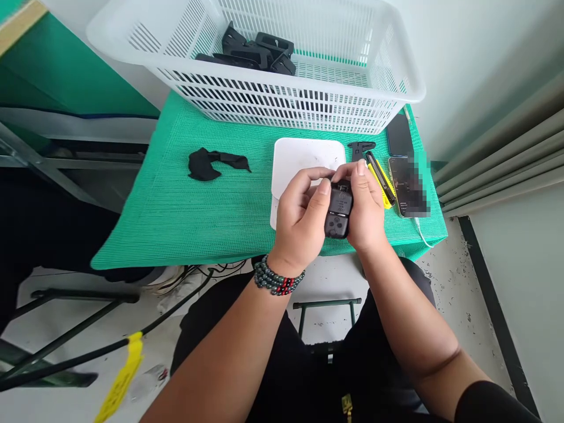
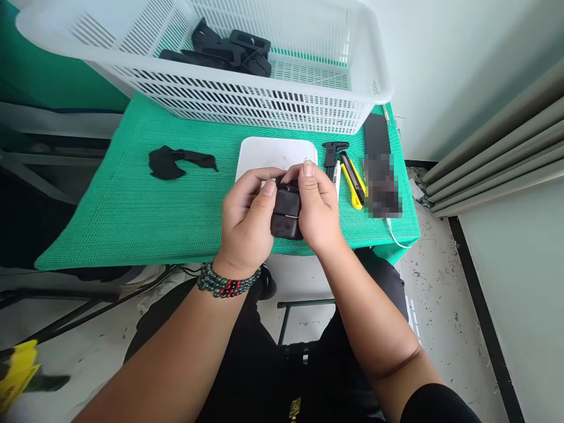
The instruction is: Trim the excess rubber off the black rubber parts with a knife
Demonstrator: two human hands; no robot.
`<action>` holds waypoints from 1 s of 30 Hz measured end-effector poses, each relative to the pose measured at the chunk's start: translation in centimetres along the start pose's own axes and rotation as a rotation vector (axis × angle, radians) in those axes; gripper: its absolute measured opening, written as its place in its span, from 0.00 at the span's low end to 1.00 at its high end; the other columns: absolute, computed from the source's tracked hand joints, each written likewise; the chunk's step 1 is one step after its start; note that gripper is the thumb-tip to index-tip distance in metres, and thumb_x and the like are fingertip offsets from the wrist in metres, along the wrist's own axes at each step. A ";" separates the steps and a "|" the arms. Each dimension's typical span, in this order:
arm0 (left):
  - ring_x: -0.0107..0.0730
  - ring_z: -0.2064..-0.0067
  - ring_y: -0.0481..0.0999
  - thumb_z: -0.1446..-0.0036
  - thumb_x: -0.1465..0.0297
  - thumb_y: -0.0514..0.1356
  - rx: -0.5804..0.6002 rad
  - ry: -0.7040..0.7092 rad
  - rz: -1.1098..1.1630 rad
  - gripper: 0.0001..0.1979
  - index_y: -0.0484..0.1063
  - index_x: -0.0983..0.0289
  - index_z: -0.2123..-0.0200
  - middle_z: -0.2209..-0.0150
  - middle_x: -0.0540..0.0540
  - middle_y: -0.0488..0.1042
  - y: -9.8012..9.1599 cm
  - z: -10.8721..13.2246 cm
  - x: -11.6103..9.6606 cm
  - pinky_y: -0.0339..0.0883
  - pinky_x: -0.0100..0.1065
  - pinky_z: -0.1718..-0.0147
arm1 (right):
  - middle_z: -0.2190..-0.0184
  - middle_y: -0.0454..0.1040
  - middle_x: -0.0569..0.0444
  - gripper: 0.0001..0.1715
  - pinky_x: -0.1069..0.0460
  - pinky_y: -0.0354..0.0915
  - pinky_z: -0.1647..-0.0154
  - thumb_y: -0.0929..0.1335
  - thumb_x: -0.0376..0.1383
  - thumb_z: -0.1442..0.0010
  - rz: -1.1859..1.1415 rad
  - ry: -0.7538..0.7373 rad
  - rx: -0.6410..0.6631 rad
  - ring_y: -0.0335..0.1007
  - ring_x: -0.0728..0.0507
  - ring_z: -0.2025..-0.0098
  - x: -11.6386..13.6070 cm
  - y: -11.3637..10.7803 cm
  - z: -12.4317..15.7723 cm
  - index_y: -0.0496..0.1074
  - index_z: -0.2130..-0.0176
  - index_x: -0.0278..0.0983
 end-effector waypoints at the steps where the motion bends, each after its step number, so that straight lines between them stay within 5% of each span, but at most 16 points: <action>1: 0.37 0.59 0.79 0.29 0.49 0.57 0.007 0.000 0.018 0.20 0.76 0.59 0.57 0.61 0.55 0.79 0.0 0.0 -0.1 0.75 0.36 0.64 | 0.69 0.68 0.57 0.29 0.51 0.67 0.66 0.65 0.60 0.29 0.010 -0.007 -0.002 0.66 0.47 0.67 0.1 0.0 0.0 0.71 0.69 0.41; 17: 0.33 0.67 0.76 0.31 0.48 0.59 0.075 -0.077 0.136 0.19 0.77 0.58 0.56 0.62 0.54 0.79 0.1 -0.3 0.4 0.74 0.35 0.69 | 0.70 0.71 0.56 0.35 0.48 0.71 0.61 0.62 0.64 0.29 0.165 -0.073 0.066 0.69 0.46 0.65 1.0 -0.5 -0.4 0.74 0.70 0.42; 30: 0.37 0.61 0.81 0.30 0.51 0.60 0.135 -0.069 0.153 0.18 0.79 0.58 0.53 0.57 0.55 0.82 -0.1 -0.6 -0.1 0.79 0.39 0.61 | 0.71 0.68 0.56 0.33 0.47 0.66 0.60 0.60 0.59 0.25 0.226 -0.249 0.041 0.66 0.46 0.66 1.1 -0.4 0.0 0.69 0.71 0.41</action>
Point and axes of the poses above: each hand's wrist, its own z-axis away from the middle knuckle, its own y-axis out of the palm, x = y × z, the point moved 1 cm from there along -z, towards the middle knuckle
